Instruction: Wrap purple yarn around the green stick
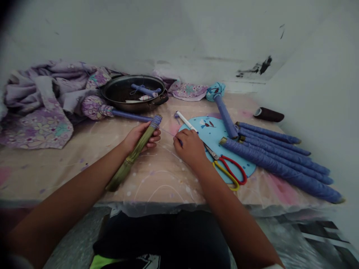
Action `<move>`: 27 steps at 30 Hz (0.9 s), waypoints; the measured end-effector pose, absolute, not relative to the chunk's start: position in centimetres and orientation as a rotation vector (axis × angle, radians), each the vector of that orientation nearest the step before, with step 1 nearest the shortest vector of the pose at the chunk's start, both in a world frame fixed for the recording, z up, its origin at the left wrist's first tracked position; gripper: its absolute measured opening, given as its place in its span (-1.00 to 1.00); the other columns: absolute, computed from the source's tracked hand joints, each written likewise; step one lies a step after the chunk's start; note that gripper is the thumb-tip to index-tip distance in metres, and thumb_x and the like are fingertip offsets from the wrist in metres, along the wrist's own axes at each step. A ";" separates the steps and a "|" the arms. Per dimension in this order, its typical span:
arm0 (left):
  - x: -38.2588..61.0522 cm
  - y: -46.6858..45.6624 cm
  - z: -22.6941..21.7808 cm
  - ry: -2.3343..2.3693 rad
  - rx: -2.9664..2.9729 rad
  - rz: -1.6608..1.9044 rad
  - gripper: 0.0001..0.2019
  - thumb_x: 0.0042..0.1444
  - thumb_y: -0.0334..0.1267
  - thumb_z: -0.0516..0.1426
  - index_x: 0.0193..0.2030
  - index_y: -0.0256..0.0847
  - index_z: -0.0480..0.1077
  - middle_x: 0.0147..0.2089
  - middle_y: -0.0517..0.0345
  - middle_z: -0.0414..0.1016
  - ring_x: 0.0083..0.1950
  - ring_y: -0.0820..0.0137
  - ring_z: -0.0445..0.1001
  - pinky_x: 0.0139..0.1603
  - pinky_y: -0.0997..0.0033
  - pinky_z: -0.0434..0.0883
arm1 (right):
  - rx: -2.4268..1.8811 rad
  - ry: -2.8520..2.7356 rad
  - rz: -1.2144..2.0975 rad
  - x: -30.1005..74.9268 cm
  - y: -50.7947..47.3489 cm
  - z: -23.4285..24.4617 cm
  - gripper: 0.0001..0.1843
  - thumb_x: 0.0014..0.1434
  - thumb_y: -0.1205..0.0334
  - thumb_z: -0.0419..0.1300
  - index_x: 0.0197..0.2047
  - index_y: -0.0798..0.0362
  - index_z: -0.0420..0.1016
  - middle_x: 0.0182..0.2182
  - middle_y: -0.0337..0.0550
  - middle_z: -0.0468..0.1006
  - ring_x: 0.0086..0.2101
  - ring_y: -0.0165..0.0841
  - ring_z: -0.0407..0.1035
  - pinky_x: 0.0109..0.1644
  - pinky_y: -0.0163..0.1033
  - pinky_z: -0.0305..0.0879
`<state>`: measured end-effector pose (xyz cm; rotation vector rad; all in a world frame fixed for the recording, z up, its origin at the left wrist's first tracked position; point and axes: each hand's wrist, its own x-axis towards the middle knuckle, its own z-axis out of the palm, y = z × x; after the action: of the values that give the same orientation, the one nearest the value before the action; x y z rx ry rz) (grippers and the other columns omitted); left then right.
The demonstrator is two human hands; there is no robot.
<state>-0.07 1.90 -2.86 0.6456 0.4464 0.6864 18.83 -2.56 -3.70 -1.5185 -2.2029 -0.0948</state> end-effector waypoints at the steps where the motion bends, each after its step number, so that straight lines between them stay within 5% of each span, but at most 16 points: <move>1: -0.1 1.9 -2.8 0.442 0.651 0.680 -0.71 0.15 -0.16 -0.12 -0.39 -0.33 0.27 -0.50 0.17 0.20 -0.59 0.57 0.20 -0.71 0.64 0.16 | -1.535 -2.180 -0.081 18.9 -2.5 -3.8 -0.72 0.14 0.22 -0.04 -0.38 0.11 0.46 -0.34 -0.05 0.49 -0.29 -0.27 0.29 -0.14 -0.18 0.14; 4: -0.1 1.7 -2.8 0.442 0.690 0.708 -0.73 0.11 -0.11 -0.05 -0.38 -0.31 0.26 -0.49 0.18 0.21 -0.58 0.57 0.19 -0.69 0.64 0.17 | -1.585 -2.097 -0.060 19.0 -2.3 -3.9 -0.74 0.12 0.24 -0.03 -0.40 0.10 0.46 -0.35 -0.04 0.49 -0.29 -0.26 0.31 -0.14 -0.18 0.15; 8: 0.0 1.6 -3.0 0.479 0.704 0.783 -0.87 0.05 -0.29 0.05 -0.44 -0.31 0.20 -0.49 0.19 0.22 -0.56 0.61 0.21 -0.69 0.71 0.14 | -1.635 -2.013 -0.042 19.1 -2.2 -4.0 -0.75 0.09 0.25 -0.03 -0.42 0.10 0.45 -0.38 -0.04 0.49 -0.32 -0.25 0.32 -0.20 -0.18 0.18; 15: 0.2 2.4 -3.7 0.603 0.714 0.723 -0.90 0.07 -0.34 -0.06 -0.31 -0.29 0.23 -0.45 0.13 0.34 -0.56 0.55 0.31 -0.62 0.60 0.29 | -1.644 -1.982 -0.031 19.2 -2.2 -4.0 -0.75 0.09 0.25 -0.04 -0.45 0.08 0.43 -0.43 -0.05 0.47 -0.33 -0.26 0.32 -0.21 -0.19 0.18; 22: 0.6 2.6 -4.1 0.517 0.748 0.603 -0.76 0.05 -0.10 0.01 -0.46 -0.24 0.14 -0.59 0.29 0.17 -0.69 0.61 0.13 -0.75 0.64 0.09 | -1.678 -1.946 0.014 19.2 -2.3 -3.8 -0.76 0.08 0.24 -0.04 -0.45 0.08 0.42 -0.44 -0.06 0.44 -0.33 -0.27 0.32 -0.22 -0.20 0.17; 27: 0.7 2.2 -4.4 0.523 0.816 0.712 -0.83 -0.11 -0.36 0.14 -0.44 -0.25 0.16 -0.52 0.26 0.26 -0.58 0.59 0.27 -0.62 0.62 0.19 | -1.697 -1.962 0.039 19.3 -2.2 -3.7 -0.76 0.08 0.24 -0.04 -0.44 0.08 0.42 -0.44 -0.06 0.44 -0.33 -0.27 0.31 -0.22 -0.19 0.17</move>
<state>0.66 2.23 -4.40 0.8158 0.5229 0.7124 19.25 -2.24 -3.69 -1.6966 -1.9617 0.0387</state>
